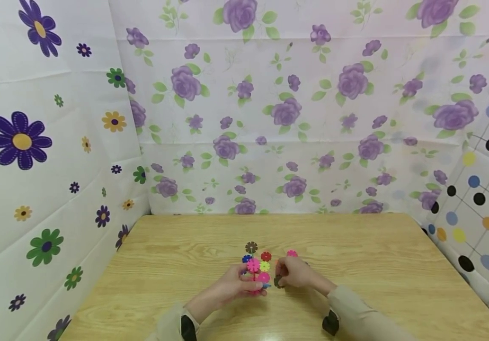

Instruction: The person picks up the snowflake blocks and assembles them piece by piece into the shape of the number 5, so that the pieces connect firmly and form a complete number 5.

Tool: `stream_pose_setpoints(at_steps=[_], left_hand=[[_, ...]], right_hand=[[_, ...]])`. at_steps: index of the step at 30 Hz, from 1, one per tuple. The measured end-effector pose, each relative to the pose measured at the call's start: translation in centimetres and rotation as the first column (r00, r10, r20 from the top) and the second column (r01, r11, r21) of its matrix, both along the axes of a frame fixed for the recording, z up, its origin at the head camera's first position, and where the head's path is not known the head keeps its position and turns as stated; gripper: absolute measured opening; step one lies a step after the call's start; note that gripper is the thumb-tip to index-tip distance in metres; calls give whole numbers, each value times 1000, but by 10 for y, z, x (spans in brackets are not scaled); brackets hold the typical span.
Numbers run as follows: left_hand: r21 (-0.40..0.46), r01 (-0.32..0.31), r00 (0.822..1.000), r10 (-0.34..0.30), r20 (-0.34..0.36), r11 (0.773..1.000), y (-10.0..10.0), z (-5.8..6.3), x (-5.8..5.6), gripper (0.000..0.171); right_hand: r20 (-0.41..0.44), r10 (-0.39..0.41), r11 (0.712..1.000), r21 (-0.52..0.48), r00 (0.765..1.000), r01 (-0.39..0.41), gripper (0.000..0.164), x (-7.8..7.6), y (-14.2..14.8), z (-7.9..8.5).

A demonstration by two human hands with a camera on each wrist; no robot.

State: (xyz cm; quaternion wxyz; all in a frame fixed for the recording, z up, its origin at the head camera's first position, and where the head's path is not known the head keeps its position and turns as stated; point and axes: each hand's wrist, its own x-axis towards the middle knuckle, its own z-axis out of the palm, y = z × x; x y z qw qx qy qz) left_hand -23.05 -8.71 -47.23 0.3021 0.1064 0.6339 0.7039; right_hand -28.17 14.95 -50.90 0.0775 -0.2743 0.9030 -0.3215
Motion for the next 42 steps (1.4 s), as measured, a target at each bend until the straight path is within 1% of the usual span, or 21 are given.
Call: stream_pose_setpoints(at_steps=[3, 5, 6, 8, 11, 13, 15, 17, 21, 22, 25, 28, 31, 35, 39, 42], left_hand=[[-1, 0, 1000, 0, 2, 1000, 0, 0, 0, 44], [-1, -1, 1000, 1, 3, 1000, 0, 0, -1, 43], [-3, -4, 1000, 4, 4, 1000, 0, 0, -1, 43], [-5, -6, 1000, 6, 8, 1000, 0, 0, -2, 44], [-8, 1, 1000, -1, 3, 1000, -1, -1, -3, 47], [-5, 5, 1000, -5, -5, 1000, -2, -1, -4, 49], [-3, 5, 1000, -5, -16, 1000, -2, -2, -5, 51], [-7, 2, 1000, -3, -27, 1000, -2, -2, -6, 52], [-25, -7, 999, 6, -32, 1000, -3, -5, -6, 50], [-30, -7, 999, 6, -34, 1000, -2, -5, -6, 49], [-33, -7, 999, 6, -38, 999, -2, -6, -5, 46], [-29, -5, 999, 4, -38, 1000, -1, -5, -5, 44], [-12, -12, 1000, 11, -17, 1000, 0, -4, -6, 42], [5, -21, 1000, 21, 11, 1000, 2, -2, -6, 41], [5, -20, 999, 19, 26, 1000, 4, -2, -5, 45], [9, -24, 999, 23, 40, 1000, 6, -1, -3, 47]], right_hand=[[58, 22, 996, -85, 998, -17, 18, 3, 4, 3], [109, 40, 988, -152, 993, -24, 17, 5, 6, 4], [135, 47, 983, -183, 990, -22, 16, 6, 7, 4], [211, 66, 968, -251, 975, -11, 14, 9, 9, 3], [329, 88, 938, -346, 940, 34, 13, 14, 12, 4], [383, 101, 917, -394, 918, 64, 15, 17, 13, 6], [419, 122, 898, -433, 900, 80, 17, 19, 14, 8], [458, 164, 879, -471, 874, 81, 19, 22, 16, 10], [511, 261, 846, -529, 819, 61, 21, 25, 18, 11], [517, 276, 843, -536, 810, 55, 21, 26, 19, 11], [517, 296, 837, -545, 803, 42, 21, 27, 18, 9], [523, 303, 830, -555, 797, 49, 22, 28, 17, 10], [533, 308, 820, -569, 788, 65, 21, 29, 18, 13], [539, 321, 812, -580, 779, 67, 19, 29, 20, 16], [548, 335, 796, -600, 767, 81, 20, 30, 19, 17], [551, 326, 784, -612, 769, 106, 21, 33, 18, 18]])
